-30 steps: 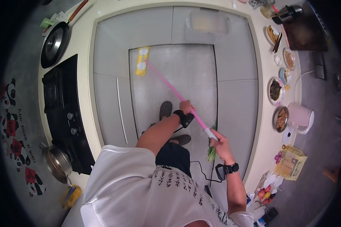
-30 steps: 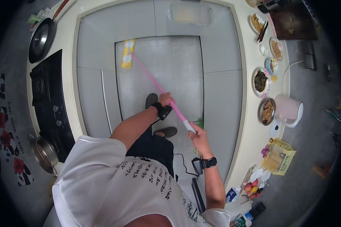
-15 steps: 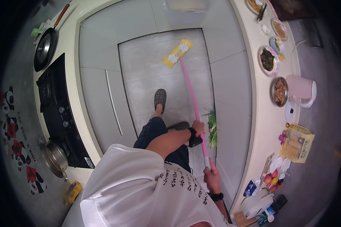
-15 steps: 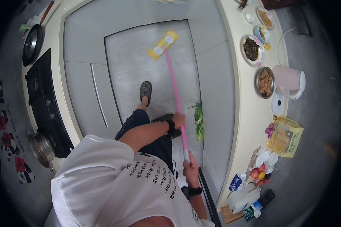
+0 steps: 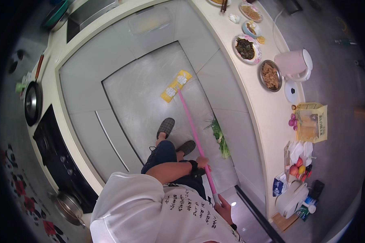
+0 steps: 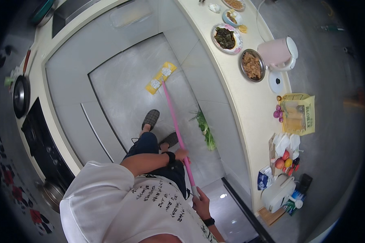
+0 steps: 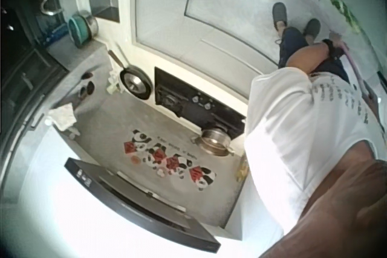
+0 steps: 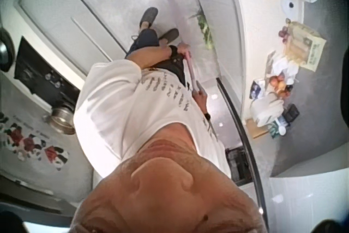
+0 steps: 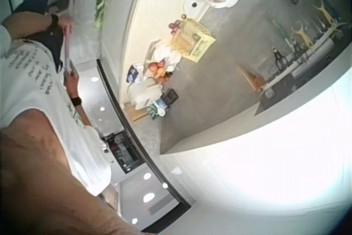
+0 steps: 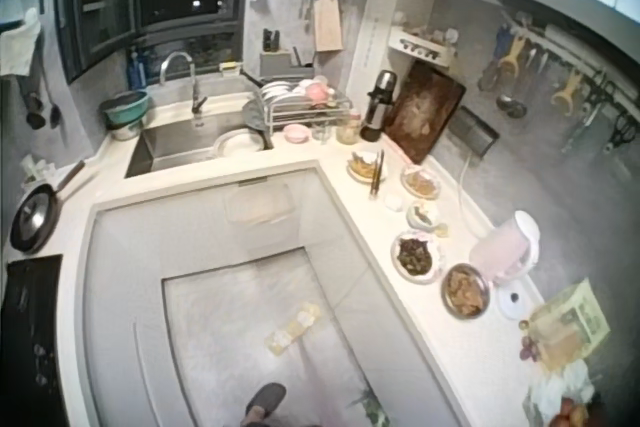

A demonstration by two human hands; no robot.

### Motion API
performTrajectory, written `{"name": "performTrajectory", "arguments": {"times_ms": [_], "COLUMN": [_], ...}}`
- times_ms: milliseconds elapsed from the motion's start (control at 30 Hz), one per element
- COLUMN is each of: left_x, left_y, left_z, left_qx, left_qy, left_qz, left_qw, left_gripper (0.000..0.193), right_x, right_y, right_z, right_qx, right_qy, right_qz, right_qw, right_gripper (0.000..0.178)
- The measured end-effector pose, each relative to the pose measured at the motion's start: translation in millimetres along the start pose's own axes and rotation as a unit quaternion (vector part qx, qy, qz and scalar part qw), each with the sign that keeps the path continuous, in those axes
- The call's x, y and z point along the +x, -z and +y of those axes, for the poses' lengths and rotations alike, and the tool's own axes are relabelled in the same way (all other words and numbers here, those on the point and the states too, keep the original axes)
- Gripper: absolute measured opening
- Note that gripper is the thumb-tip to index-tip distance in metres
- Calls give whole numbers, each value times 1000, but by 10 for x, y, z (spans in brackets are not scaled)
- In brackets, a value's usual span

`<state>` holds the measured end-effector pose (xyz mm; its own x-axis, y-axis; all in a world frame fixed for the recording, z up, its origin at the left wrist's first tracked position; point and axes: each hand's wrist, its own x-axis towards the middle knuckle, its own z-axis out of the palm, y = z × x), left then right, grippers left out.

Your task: The person mops the floor with a pink-handled mop, then moves to the kitchen sink to wash chopsticks and a white bowl using a sponge and running water.

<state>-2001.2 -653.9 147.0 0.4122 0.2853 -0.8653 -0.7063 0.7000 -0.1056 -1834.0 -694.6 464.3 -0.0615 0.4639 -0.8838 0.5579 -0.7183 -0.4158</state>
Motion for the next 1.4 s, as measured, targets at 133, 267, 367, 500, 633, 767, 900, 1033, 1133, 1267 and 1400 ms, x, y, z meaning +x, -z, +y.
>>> {"name": "performTrajectory", "arguments": {"times_ms": [133,267,367,500,633,767,900,1033,1133,1267,1400], "left_x": [271,229,52,62,353,414,94,-376,-629,-640,-567], "left_y": [662,855,783,818,1084,1224,932,437,216,174,326], "left_z": [803,1665,1895,1503,501,-470,-984,-898,-704,-288,79], "left_qx": [314,410,206,299,386,612,274,209,369,474,575], "left_qy": [-164,-199,-79,-20,65,-45,262,292,212,190,239], "left_qz": [-52,-5,4,-2,-66,-402,-8,30,-72,-37,-28], "left_qw": [934,890,975,954,918,679,925,933,902,859,782], "left_gripper": [29,35,39,44,44,37,28,31,35,34,28], "right_x": [416,765,743,366,-288,-1035,-1344,-1323,-1336,-1470,-1549], "right_y": [-592,-884,-912,-884,-877,-875,-873,-850,-847,-974,-1276], "right_z": [-336,-806,-897,-528,155,787,1183,1255,1151,929,777], "right_qx": [97,144,227,241,278,351,295,190,180,75,148], "right_qy": [11,33,37,33,-30,-55,-60,-5,16,-16,-18], "right_qz": [-29,-53,-47,-36,8,23,104,174,198,221,211], "right_qw": [995,988,972,969,960,935,948,966,963,972,966], "right_gripper": [57,55,55,56,57,59,51,46,45,43,43]}}
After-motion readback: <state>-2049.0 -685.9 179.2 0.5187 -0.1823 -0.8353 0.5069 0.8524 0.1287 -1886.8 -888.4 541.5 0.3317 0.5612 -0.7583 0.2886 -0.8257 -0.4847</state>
